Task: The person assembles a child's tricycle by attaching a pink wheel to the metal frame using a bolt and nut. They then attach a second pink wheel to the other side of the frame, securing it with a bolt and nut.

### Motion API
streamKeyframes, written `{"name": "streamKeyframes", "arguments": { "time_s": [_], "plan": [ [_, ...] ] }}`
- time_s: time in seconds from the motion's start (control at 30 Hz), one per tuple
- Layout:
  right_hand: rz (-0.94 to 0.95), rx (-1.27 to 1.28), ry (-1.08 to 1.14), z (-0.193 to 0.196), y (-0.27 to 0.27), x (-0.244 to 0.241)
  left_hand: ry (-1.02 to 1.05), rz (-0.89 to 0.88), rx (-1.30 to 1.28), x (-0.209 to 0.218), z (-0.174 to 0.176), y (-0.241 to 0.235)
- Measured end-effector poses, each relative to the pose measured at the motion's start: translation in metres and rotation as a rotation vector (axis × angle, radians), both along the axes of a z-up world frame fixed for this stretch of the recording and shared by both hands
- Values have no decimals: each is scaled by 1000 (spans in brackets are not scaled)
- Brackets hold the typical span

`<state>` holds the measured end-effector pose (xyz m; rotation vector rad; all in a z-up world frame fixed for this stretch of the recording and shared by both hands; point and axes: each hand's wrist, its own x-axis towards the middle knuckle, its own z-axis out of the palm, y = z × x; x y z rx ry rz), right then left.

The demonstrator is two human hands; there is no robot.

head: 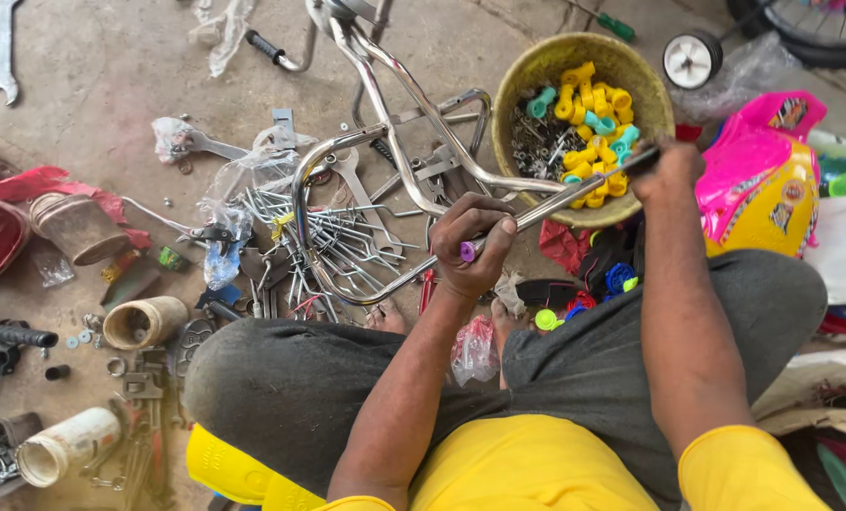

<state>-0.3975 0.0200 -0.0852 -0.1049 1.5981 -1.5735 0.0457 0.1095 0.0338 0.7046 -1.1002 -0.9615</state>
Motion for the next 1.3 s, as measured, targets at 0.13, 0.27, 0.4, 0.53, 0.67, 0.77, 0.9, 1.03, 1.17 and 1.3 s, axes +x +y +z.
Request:
{"name": "streamKeyframes", "arguments": {
  "time_s": [0.13, 0.27, 0.4, 0.53, 0.67, 0.77, 0.9, 1.03, 1.17, 1.3],
  "plan": [
    [-80, 70, 80, 0, 0, 1, -28, -29, 10, -1, -2, -4],
    [153, 104, 47, 12, 3, 2, -37, 49, -44, -9, -5, -12],
    [163, 104, 12, 22, 12, 5, -69, 170, -110, -15, -3, -23],
    [149, 47, -44, 12, 22, 10, -148, 209, -52, -24, 2, -32],
    [172, 88, 3, 15, 7, 2, -151, 212, 3, -39, 16, -47],
    [192, 83, 34, 14, 4, -3, -135, 228, 37, -46, 21, -52],
    [131, 75, 127, 17, -1, 5, -120, 194, 18, -45, 26, -62],
    [246, 223, 1523, 32, 15, 34, -134, 201, 19, -45, 25, -64],
    [780, 111, 1828, 85, 33, 64, -114, 176, 22, -45, 28, -65],
    [1078, 29, 1853, 120, 29, 91, -82, 134, 35, -44, 28, -68]
  ]
}}
